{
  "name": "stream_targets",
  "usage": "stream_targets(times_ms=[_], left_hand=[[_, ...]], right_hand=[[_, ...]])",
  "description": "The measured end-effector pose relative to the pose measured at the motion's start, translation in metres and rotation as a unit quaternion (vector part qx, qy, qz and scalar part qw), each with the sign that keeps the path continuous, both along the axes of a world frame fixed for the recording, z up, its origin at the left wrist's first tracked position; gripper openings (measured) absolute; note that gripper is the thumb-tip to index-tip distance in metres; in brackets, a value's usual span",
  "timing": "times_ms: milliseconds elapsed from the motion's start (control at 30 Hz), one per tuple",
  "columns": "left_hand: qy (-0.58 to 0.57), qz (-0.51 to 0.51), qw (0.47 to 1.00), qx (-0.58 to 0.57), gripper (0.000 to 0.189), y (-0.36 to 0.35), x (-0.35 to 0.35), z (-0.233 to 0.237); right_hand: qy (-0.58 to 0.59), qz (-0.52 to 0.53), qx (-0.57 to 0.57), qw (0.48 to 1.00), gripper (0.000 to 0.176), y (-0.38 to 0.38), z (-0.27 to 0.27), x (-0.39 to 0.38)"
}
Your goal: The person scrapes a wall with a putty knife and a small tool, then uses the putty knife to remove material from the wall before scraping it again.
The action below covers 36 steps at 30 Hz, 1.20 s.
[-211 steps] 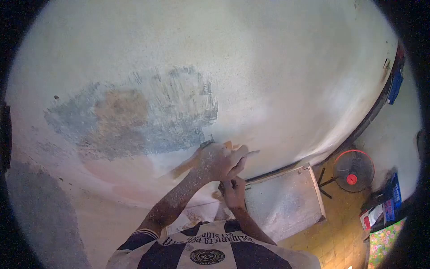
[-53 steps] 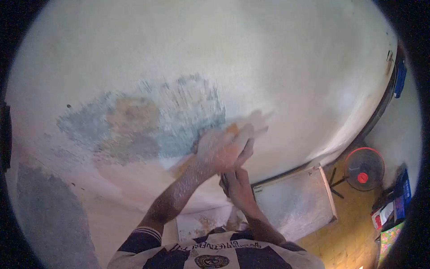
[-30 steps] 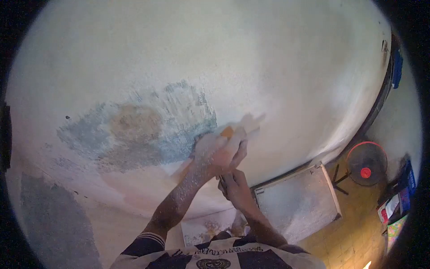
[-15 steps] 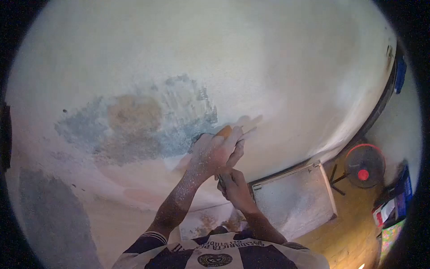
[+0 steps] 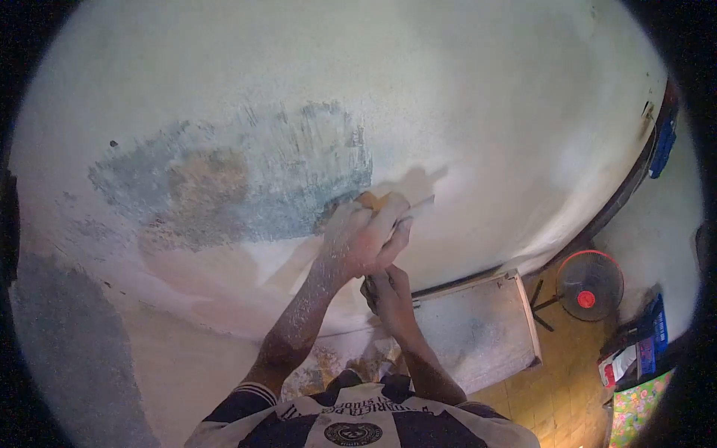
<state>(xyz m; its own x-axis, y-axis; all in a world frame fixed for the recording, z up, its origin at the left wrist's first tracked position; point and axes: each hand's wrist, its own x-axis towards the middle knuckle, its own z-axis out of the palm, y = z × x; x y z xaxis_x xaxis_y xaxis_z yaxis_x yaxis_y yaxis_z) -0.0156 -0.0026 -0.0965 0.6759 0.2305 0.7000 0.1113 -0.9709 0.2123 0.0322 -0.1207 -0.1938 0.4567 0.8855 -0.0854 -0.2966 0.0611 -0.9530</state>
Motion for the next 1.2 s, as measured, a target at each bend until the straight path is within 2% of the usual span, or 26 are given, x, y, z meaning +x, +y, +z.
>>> stream_targets(times_ms=[133,200,267,367,400,467,567,633,700,767,867,1000,1067,1200], left_hand=[[-0.043,-0.041,0.997,-0.045,0.011,-0.009,-0.012,-0.038],[-0.064,-0.069,0.993,-0.078,0.011,-0.017,-0.012,-0.058],[-0.076,-0.082,0.989,-0.098,0.012,-0.029,-0.013,-0.059],[-0.084,-0.109,0.985,-0.102,0.014,-0.035,-0.009,-0.057],[-0.084,-0.12,0.984,-0.099,0.014,-0.034,-0.007,-0.056],[-0.05,-0.135,0.987,-0.07,0.015,-0.026,-0.006,-0.059],[0.005,-0.133,0.991,-0.023,0.016,-0.01,-0.008,-0.047],[0.046,-0.121,0.992,0.006,0.015,0.0,-0.005,-0.041],[0.088,-0.106,0.99,0.03,0.015,0.012,0.001,-0.047],[0.076,-0.106,0.991,0.038,0.013,0.013,0.003,-0.059],[0.079,-0.099,0.991,0.054,0.012,0.013,0.003,-0.056],[0.175,-0.055,0.98,0.081,0.015,0.01,0.005,-0.043],[0.166,-0.049,0.982,0.07,0.016,0.007,0.006,-0.042],[0.21,-0.025,0.977,0.039,0.019,0.001,0.012,-0.033]], right_hand=[[-0.004,-0.04,0.021,0.999,0.027,-0.014,-0.025,0.003],[-0.028,-0.008,0.019,0.999,0.028,-0.02,-0.056,0.007],[-0.056,0.001,0.007,0.998,0.032,-0.026,-0.069,0.005],[-0.143,-0.068,0.099,0.982,0.035,-0.025,-0.07,0.001],[-0.129,-0.049,0.08,0.987,0.034,-0.026,-0.068,0.005],[-0.1,-0.009,0.04,0.994,0.034,-0.027,-0.059,0.014],[-0.121,-0.076,0.079,0.987,0.035,-0.021,-0.034,0.012],[-0.164,-0.073,0.088,0.98,0.038,-0.017,-0.036,0.016],[-0.189,-0.085,0.096,0.974,0.038,-0.014,-0.037,0.018],[-0.197,-0.11,0.106,0.968,0.034,-0.01,-0.038,0.017],[-0.109,-0.076,0.081,0.988,0.028,-0.014,-0.048,0.02],[-0.085,-0.087,0.118,0.986,0.02,-0.003,-0.047,0.018],[-0.037,-0.073,0.105,0.991,0.018,-0.006,-0.046,0.02],[-0.053,-0.094,0.108,0.988,0.016,-0.007,-0.044,0.021]])
